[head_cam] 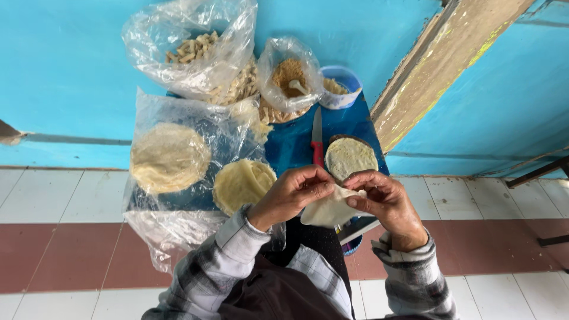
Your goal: The person sits at a small table and peels thin pastry sheets one at a time from a stack, stretching and placing each sheet over a round cake base to build up layers. Near the end, the person uses a knife to trim the edge of the layered cake.
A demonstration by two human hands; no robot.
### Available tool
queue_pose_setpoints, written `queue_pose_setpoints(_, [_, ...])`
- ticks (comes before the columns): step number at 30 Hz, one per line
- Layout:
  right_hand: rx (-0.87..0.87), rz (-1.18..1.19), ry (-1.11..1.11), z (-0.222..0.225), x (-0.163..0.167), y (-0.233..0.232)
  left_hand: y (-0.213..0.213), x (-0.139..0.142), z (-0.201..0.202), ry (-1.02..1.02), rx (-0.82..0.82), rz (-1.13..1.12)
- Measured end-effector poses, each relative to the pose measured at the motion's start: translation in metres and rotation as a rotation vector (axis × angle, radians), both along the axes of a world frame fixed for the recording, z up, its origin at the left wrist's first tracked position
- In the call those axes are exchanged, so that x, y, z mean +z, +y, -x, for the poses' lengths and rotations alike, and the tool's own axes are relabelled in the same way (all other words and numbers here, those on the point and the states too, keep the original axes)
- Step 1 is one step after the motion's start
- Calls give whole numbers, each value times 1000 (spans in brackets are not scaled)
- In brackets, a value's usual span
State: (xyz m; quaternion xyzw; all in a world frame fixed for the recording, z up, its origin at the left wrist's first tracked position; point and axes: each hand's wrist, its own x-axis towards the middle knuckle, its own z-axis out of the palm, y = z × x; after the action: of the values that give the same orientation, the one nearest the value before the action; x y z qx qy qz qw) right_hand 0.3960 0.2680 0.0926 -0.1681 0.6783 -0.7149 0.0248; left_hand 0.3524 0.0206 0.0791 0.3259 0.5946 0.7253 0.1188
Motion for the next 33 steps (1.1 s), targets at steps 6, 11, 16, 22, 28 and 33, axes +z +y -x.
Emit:
queue_pose_setpoints(6, [-148,-282,195,26,13,19,6,6,40,266,92,133])
queue_pose_setpoints(11, [-257,-454,289,93,38,52,57,27,117,393,104,188])
queue_pose_setpoints(16, [-416,-548,544,136,27,75,103,24,164,532,269,256])
queue_pose_setpoints(22, [-580,-908,539,106,-44,76,112,-40,149,740,268,466])
queue_pose_setpoints(28, [-644,-1021,542,83,-74,65,111,-80,133,922,316,646])
queue_pose_setpoints(33, [-651,-1045,600,71,-75,57,108,-89,131,914,341,638])
